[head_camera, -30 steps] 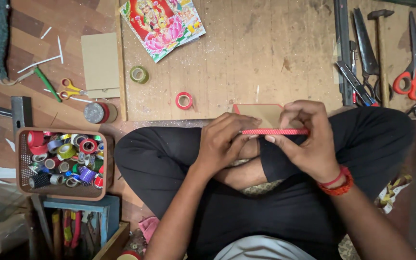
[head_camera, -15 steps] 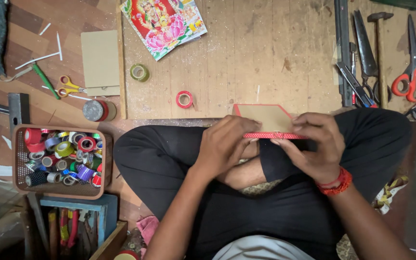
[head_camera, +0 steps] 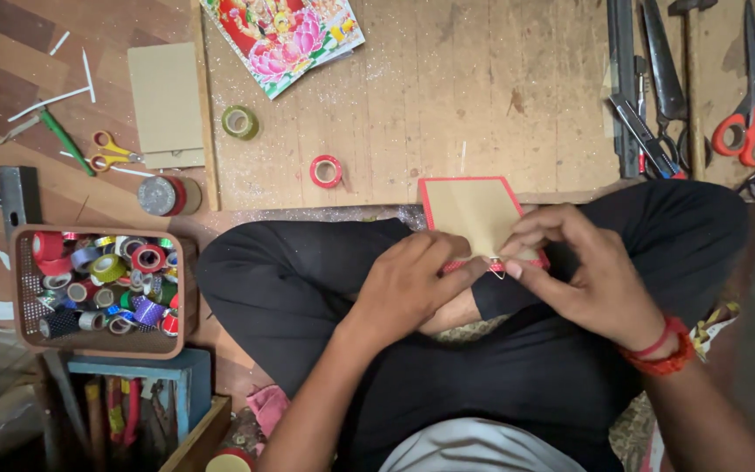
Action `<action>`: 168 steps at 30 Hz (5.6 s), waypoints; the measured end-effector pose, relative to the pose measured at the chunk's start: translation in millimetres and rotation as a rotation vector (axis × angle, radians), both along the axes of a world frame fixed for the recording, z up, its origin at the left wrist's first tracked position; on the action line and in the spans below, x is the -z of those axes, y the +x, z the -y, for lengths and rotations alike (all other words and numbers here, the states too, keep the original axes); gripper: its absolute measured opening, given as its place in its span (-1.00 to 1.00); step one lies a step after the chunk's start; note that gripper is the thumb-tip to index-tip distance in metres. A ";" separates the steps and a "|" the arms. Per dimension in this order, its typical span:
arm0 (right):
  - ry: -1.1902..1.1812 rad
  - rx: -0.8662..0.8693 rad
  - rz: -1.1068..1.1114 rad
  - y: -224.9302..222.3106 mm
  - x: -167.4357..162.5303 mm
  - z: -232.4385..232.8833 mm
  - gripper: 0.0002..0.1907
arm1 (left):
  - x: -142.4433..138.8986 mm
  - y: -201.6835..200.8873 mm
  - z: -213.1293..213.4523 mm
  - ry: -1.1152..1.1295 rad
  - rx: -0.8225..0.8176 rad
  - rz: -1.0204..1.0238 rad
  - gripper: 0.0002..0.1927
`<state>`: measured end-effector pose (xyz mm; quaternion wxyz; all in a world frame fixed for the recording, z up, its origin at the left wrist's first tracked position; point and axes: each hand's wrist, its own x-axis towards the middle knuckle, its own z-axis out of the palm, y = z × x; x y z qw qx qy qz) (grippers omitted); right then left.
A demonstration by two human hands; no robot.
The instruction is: The person wraps a printed card with clear plastic film and secures the edges with red patterned tape. They then fold the taped edges and use a needle to tuck the tape ends under the film for a neat finish. The process is repeated for a second card.
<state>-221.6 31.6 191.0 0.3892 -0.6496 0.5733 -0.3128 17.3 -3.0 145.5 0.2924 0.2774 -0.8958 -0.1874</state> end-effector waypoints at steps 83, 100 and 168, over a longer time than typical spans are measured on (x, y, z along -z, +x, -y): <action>-0.541 0.278 -0.206 1.7 12.2 46.7 -0.67 | 10.2 -30.3 39.7 0.377 -0.319 -0.547 -0.85; -0.382 0.304 -0.044 -2.5 35.7 52.0 -0.66 | -13.5 -10.4 54.9 0.213 -0.282 -0.419 -0.81; -0.228 0.156 -0.773 13.0 100.7 150.8 -0.94 | 54.2 194.8 280.1 0.142 -0.483 -0.125 -0.07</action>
